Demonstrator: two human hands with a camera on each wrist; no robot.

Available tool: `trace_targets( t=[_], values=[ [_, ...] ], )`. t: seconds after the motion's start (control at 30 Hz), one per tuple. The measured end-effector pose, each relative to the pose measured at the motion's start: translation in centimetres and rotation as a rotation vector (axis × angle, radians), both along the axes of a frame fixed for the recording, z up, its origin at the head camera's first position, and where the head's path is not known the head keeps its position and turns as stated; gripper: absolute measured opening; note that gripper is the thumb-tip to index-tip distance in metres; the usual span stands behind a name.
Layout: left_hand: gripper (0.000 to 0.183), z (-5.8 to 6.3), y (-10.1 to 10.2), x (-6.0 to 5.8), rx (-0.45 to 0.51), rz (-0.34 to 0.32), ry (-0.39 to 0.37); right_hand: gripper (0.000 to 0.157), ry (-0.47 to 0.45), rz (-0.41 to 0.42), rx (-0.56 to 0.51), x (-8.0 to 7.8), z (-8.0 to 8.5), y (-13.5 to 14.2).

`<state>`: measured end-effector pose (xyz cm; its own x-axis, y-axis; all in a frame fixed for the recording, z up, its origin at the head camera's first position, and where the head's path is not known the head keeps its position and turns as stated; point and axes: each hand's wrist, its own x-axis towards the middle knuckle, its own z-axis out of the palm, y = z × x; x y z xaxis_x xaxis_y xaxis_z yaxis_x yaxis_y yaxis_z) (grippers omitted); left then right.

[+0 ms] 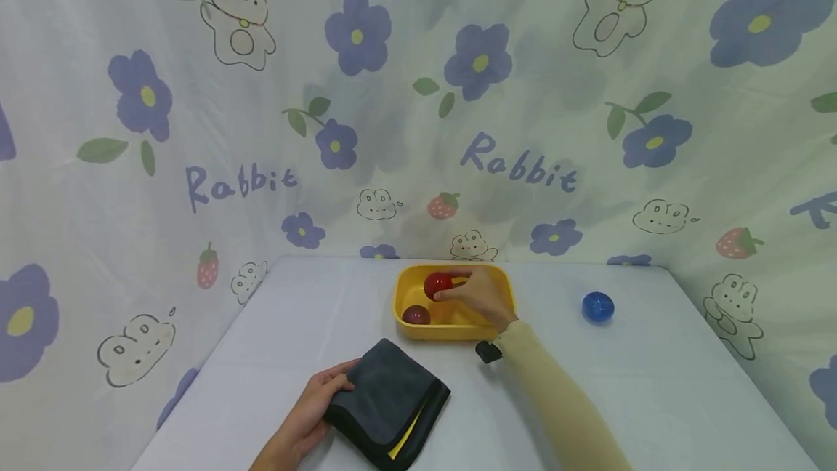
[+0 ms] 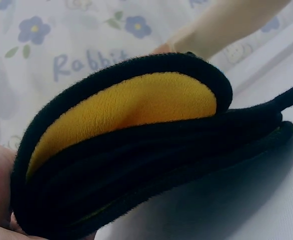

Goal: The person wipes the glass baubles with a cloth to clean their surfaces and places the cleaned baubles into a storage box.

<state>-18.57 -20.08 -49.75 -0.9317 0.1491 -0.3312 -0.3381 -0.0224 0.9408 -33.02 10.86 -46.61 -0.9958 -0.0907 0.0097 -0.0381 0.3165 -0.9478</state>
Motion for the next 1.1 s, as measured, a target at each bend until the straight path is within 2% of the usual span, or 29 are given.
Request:
trace_targets(
  t=[0.23,0.43,0.9,1.1],
  values=[
    [0.060,-0.1,-0.1,0.0,0.003,-0.017,0.011,0.049,-0.088,0.013,-0.009,-0.5,-1.1,-0.7],
    [0.059,-0.2,0.0,0.2,-0.010,-0.014,0.001,0.047,-0.113,0.016,0.036,-0.6,-1.6,-0.8],
    [0.060,-0.2,0.1,0.1,0.004,-0.052,0.002,0.047,-0.073,0.027,0.089,-1.0,-2.0,-1.2],
    [0.061,-0.1,0.2,0.2,-0.006,-0.046,-0.008,0.057,-0.045,0.054,0.135,-0.9,-1.5,-1.1]
  ],
)
